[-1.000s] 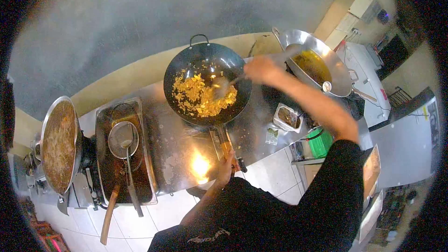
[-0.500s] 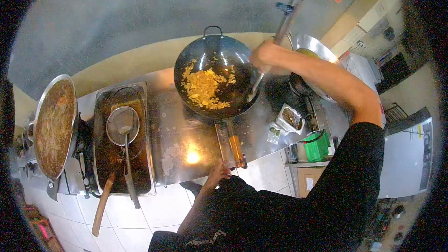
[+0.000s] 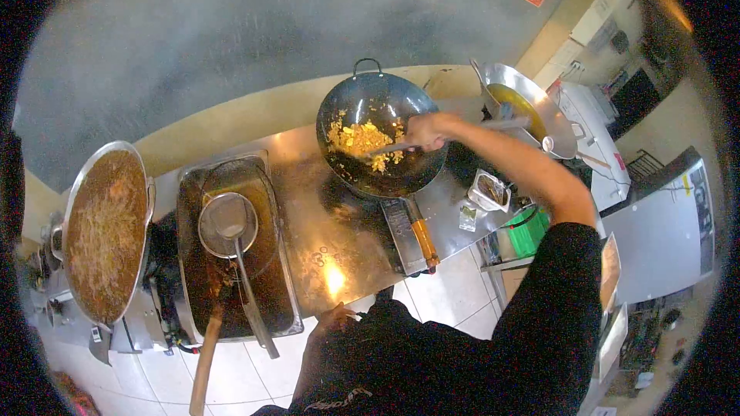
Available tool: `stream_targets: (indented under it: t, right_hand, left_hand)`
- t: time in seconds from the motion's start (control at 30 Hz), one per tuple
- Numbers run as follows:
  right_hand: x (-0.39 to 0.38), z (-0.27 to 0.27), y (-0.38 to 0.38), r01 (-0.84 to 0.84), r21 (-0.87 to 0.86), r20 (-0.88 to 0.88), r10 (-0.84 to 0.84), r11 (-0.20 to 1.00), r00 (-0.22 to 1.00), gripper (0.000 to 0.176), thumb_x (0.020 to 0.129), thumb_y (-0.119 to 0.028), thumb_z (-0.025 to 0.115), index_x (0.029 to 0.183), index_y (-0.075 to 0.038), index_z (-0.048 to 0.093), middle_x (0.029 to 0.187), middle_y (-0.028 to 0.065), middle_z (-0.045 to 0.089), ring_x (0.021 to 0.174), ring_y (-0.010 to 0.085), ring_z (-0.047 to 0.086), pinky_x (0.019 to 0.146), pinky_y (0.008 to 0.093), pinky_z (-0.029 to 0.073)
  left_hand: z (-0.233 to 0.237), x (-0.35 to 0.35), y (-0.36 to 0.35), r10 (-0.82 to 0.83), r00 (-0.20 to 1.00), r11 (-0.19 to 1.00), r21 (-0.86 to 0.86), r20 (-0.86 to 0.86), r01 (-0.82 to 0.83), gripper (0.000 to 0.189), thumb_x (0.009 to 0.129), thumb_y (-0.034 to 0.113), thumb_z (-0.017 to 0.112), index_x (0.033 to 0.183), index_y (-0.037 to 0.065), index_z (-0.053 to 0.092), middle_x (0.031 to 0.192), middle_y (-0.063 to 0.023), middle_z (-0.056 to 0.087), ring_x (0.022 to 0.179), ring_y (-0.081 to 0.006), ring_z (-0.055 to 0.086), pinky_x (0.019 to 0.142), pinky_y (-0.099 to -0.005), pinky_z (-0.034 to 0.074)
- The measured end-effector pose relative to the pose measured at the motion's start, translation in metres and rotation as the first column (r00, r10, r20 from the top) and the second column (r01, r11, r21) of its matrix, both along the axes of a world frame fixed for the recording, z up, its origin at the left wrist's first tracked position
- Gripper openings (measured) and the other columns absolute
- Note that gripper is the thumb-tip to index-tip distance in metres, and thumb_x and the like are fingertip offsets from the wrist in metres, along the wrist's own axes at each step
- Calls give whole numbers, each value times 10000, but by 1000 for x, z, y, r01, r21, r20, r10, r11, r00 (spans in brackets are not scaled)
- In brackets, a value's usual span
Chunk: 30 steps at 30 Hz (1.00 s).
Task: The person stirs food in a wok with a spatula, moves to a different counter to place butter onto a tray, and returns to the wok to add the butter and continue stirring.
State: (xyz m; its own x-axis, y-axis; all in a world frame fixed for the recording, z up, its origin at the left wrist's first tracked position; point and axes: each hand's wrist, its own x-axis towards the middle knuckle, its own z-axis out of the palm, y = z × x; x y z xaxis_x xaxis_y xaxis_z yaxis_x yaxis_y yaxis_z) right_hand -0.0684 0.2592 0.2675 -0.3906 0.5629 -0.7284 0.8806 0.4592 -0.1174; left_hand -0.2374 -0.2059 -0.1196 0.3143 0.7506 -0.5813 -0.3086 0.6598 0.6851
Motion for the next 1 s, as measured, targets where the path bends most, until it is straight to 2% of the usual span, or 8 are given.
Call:
stream_targets:
  t: [0.13, 0.23, 0.6, 0.7, 0.8, 0.87, 0.93, 1.0]
  right_hand:
    - [35, -59, -17, -81, 257, 113, 53, 963, 992, 363, 938, -251, 427, 821, 9, 651, 665, 233, 612, 607, 380, 623, 585, 467, 497]
    - [81, -102, -21, -120, 613, -3, 154, 781, 988, 390, 947, -267, 413, 836, 20, 653, 725, 241, 626, 643, 375, 634, 610, 469, 513]
    - [81, -160, -72, 119, 674, -154, -19, 729, 988, 298, 942, -205, 430, 891, 28, 607, 739, 236, 605, 715, 380, 632, 667, 479, 523]
    - [101, -155, -110, -3, 597, -286, 216, 802, 934, 218, 895, -158, 468, 994, 22, 540, 749, 244, 595, 717, 387, 624, 648, 494, 507]
    - [90, -81, -104, -62, 658, -71, 144, 750, 987, 248, 940, -188, 419, 1037, 21, 512, 787, 246, 585, 756, 385, 615, 677, 490, 500]
    - [94, -141, -72, 112, 581, -127, -47, 806, 991, 291, 968, -219, 373, 1078, 21, 496, 820, 238, 580, 809, 375, 608, 727, 476, 493]
    - [92, -164, -79, 139, 531, -286, 23, 836, 958, 323, 952, -232, 406, 1055, 36, 554, 832, 229, 621, 772, 381, 635, 659, 497, 524]
    - [112, -110, -93, -8, 495, -314, 187, 869, 931, 326, 955, -241, 403, 1002, 34, 571, 843, 238, 619, 774, 371, 639, 652, 493, 530]
  left_hand:
    - [-17, -37, -24, -76, 994, 995, 65, -77, 81, 549, 936, 528, 398, 1012, 57, 671, 633, -15, 553, 532, -88, 447, 488, -248, 359]
    - [-37, -50, -64, 307, 951, 912, 272, 38, -305, 423, 936, 418, 495, 1105, 43, 593, 840, -15, 613, 628, -61, 479, 531, -232, 405]
    - [-103, -52, -211, 635, 771, 756, -167, -51, -633, 461, 937, 383, 510, 845, -47, 647, 444, 3, 435, 355, -99, 376, 372, -239, 297]
    - [-137, -62, -231, 304, 951, 906, -291, -57, -307, 469, 930, 385, 512, 844, -53, 655, 442, 1, 415, 341, -104, 360, 366, -248, 317]
    - [-96, -36, -230, 538, 800, 701, -385, -267, -600, 491, 930, 394, 499, 878, -66, 663, 446, -4, 422, 334, -101, 355, 363, -255, 324]
    - [-100, -26, -208, 264, 887, 927, -155, -380, -342, 491, 931, 397, 495, 852, -54, 668, 449, 0, 425, 343, -96, 363, 365, -244, 319]
    - [-149, -17, -205, 473, 873, 880, 14, -121, -475, 482, 929, 398, 508, 798, -42, 655, 460, 3, 428, 363, -98, 380, 371, -242, 316]
    - [-134, -10, -176, 506, 849, 772, -357, -155, -526, 490, 916, 418, 535, 777, -40, 641, 477, 0, 439, 390, -96, 396, 380, -239, 324]
